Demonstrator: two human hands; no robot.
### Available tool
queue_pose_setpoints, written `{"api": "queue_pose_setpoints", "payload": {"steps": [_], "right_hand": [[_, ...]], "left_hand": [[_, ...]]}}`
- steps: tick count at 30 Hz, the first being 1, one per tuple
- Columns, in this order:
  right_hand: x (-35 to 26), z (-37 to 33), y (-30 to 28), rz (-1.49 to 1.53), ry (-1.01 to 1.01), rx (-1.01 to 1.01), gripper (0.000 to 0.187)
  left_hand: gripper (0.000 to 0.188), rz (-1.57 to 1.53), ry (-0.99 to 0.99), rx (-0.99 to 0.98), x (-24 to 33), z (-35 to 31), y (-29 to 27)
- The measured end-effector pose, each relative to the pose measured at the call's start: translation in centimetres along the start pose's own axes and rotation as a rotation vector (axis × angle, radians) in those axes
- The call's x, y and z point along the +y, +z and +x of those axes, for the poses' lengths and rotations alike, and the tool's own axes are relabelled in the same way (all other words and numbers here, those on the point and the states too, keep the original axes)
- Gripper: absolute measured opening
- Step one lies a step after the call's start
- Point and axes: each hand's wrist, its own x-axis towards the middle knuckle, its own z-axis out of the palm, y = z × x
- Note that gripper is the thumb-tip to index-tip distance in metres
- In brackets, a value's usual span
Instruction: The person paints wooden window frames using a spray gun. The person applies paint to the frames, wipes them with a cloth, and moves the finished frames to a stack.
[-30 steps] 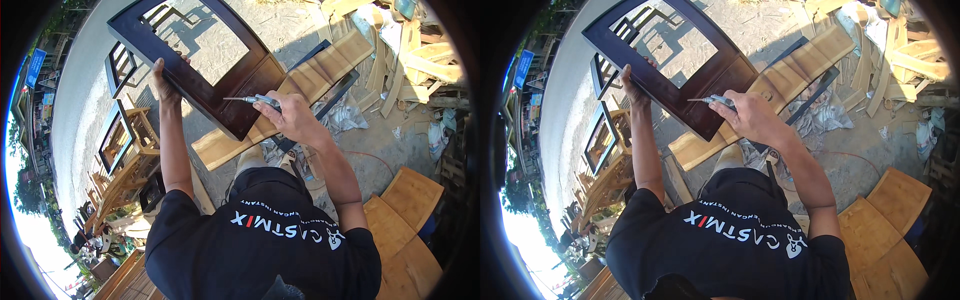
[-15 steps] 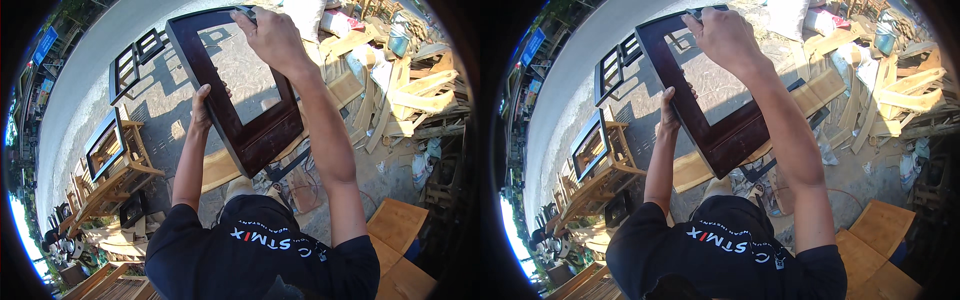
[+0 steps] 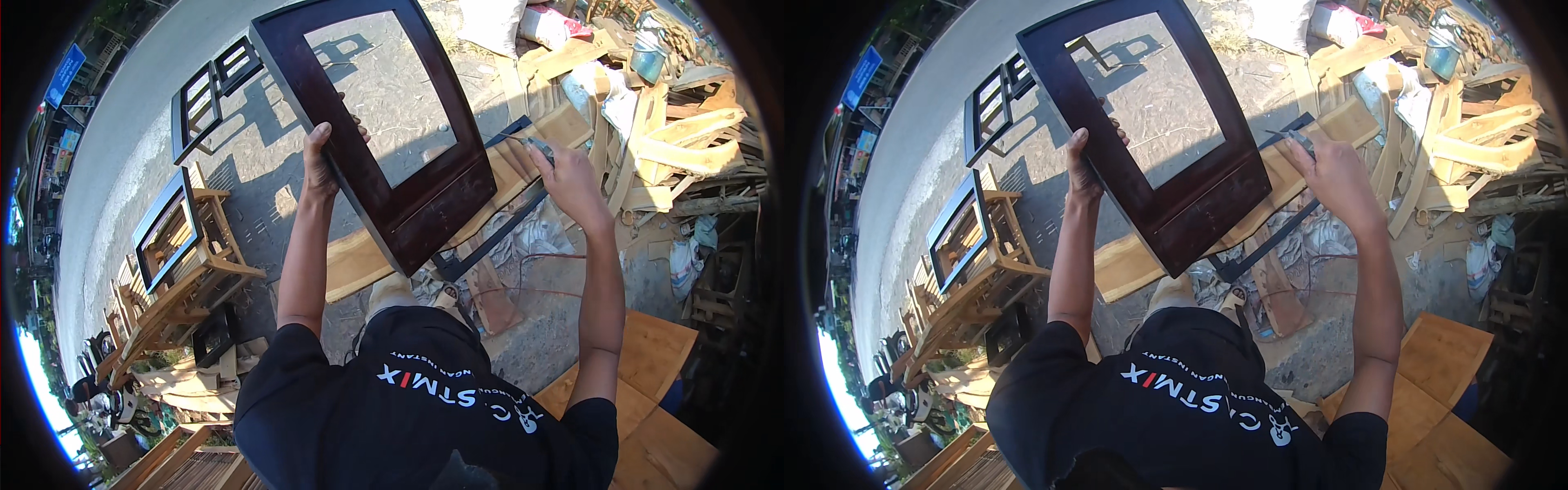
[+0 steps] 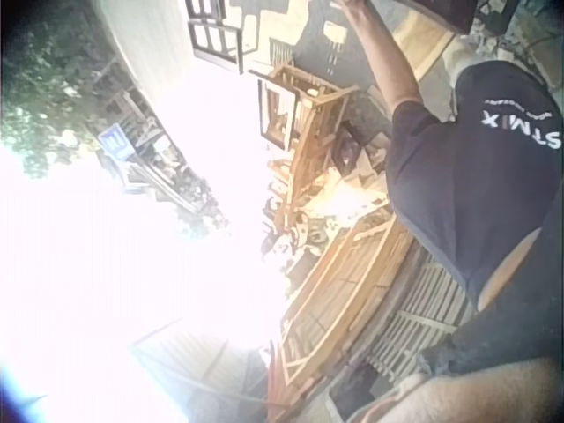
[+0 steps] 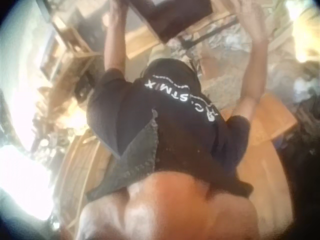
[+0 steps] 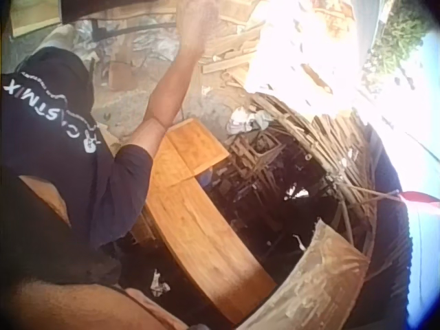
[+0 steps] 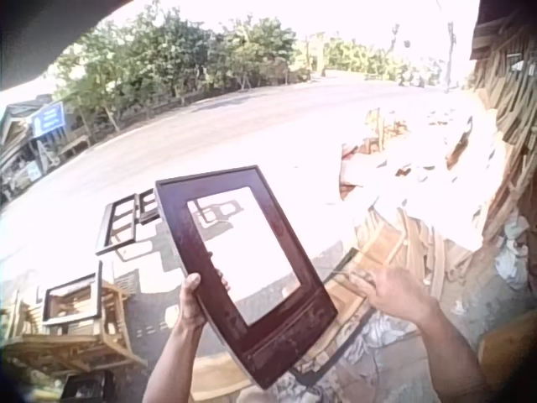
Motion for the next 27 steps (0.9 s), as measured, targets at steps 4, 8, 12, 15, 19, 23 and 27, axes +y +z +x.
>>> {"api": "queue_pose_setpoints", "payload": {"steps": [4,8,12,15,19,23,27], "right_hand": [[-1.6,-7.8,4.4,0.24,-0.054,-0.089,0.037],[-1.2,-12.1,5.1,0.598,0.15,-0.199,0.034],[0.4,-13.2,5.2,0.402,0.291,0.014,0.034],[-0.1,-13.7,7.4,0.702,0.03,-0.043,0.036],[4.5,-14.4,7.1,0.463,0.423,0.232,0.04],[9.4,-21.2,9.4,0.732,0.676,0.308,0.041],[12.9,-27.2,11.2,0.824,0.9,0.476,0.042]], "left_hand": [[0.082,0.005,0.028,0.012,0.7,0.8,-0.9],[0.081,0.036,0.09,0.01,1.2,1.8,0.2],[0.082,0.017,0.106,-0.017,1.5,2.8,1.5],[0.078,-0.014,0.098,-0.075,1.4,3.9,2.2],[0.08,0.047,0.074,-0.129,1.7,4.7,5.5],[0.079,0.092,0.049,-0.44,2.6,5.9,11.3],[0.051,0.716,-0.006,-0.552,0.2,4.2,19.2]]}}
